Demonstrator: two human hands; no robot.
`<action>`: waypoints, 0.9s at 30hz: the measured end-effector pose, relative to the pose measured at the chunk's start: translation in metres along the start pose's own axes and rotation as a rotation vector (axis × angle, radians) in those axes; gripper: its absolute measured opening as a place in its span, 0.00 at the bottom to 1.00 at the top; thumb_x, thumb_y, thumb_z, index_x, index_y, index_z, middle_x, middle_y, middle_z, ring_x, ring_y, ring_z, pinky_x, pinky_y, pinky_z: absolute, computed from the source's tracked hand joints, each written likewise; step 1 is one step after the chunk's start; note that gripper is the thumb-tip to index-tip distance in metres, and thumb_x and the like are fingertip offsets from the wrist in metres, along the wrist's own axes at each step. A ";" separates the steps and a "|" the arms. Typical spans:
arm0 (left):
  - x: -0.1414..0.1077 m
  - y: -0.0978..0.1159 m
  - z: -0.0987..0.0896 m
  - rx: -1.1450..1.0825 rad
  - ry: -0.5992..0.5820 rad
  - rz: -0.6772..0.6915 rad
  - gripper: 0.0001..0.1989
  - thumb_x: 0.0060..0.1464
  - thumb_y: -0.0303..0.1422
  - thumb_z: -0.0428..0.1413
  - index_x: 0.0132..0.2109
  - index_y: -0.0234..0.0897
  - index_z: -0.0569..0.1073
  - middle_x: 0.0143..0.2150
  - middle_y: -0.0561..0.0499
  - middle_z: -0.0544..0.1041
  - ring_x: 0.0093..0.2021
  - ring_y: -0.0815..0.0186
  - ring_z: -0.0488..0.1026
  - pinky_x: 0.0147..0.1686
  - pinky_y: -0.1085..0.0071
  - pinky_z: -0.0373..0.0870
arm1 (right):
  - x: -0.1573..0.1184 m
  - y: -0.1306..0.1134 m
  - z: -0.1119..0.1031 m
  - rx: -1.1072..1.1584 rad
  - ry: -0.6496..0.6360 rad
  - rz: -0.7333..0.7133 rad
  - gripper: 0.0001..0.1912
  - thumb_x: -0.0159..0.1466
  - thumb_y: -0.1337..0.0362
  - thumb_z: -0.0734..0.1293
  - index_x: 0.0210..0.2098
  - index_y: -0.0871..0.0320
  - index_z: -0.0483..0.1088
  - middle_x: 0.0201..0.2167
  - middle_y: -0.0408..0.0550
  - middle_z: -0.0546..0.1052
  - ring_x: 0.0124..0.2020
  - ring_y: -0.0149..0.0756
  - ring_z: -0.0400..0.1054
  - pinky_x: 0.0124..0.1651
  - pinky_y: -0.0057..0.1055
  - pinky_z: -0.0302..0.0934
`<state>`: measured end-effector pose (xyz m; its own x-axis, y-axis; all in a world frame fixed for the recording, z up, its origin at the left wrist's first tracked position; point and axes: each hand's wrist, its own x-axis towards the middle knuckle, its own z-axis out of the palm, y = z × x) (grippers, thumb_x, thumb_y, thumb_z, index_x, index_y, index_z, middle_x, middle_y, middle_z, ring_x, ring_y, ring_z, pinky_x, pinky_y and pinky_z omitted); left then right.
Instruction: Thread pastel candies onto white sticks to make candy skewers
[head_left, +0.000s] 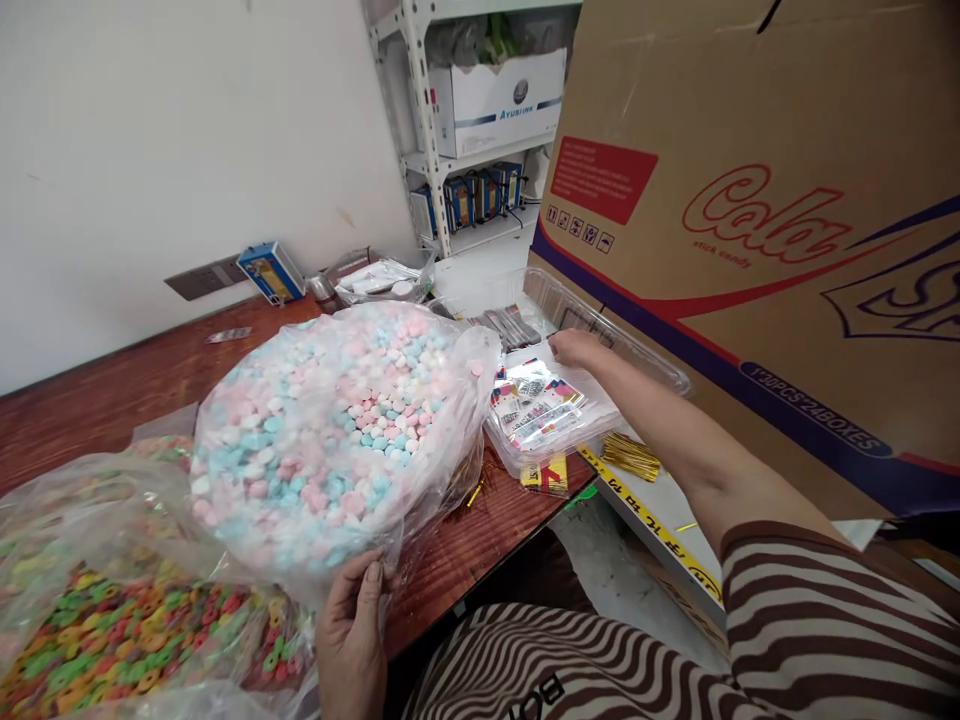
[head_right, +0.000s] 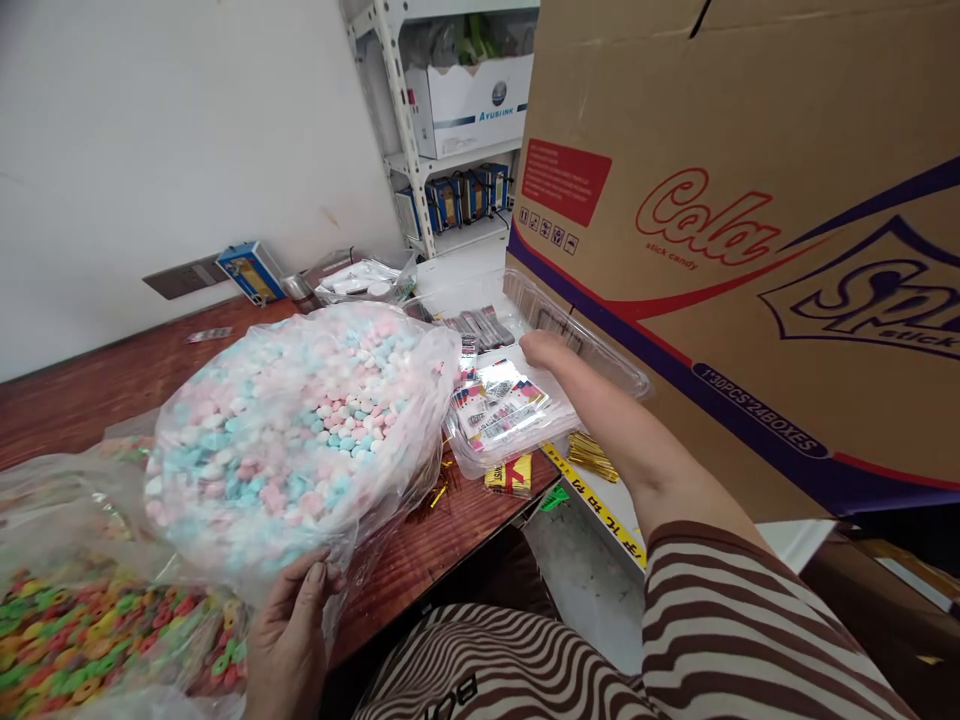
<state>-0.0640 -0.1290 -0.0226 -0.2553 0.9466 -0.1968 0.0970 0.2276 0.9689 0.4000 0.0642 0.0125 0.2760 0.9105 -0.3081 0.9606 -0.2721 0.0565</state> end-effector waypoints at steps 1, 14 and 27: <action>-0.001 0.000 0.000 -0.003 0.001 -0.008 0.28 0.43 0.54 0.67 0.43 0.37 0.80 0.31 0.51 0.79 0.34 0.65 0.75 0.41 0.72 0.73 | -0.002 0.001 0.001 0.001 0.003 -0.002 0.20 0.70 0.56 0.67 0.58 0.58 0.69 0.56 0.53 0.73 0.51 0.42 0.72 0.52 0.46 0.71; -0.007 0.031 0.019 0.014 -0.086 0.083 0.22 0.50 0.48 0.66 0.48 0.39 0.82 0.37 0.46 0.83 0.40 0.59 0.79 0.48 0.64 0.75 | -0.163 -0.079 -0.023 0.239 0.720 -0.469 0.12 0.72 0.63 0.57 0.42 0.53 0.72 0.40 0.52 0.78 0.43 0.44 0.72 0.42 0.34 0.60; -0.017 0.041 0.040 -0.424 -0.100 0.132 0.15 0.52 0.37 0.67 0.48 0.43 0.83 0.38 0.51 0.83 0.38 0.67 0.77 0.44 0.70 0.74 | -0.251 -0.201 0.081 1.020 0.388 -0.877 0.06 0.71 0.67 0.62 0.43 0.52 0.70 0.33 0.45 0.78 0.32 0.35 0.75 0.36 0.30 0.70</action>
<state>-0.0176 -0.1264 0.0141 -0.1708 0.9834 -0.0605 -0.2849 0.0095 0.9585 0.1350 -0.1351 0.0012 -0.2421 0.8813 0.4058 0.4227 0.4722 -0.7735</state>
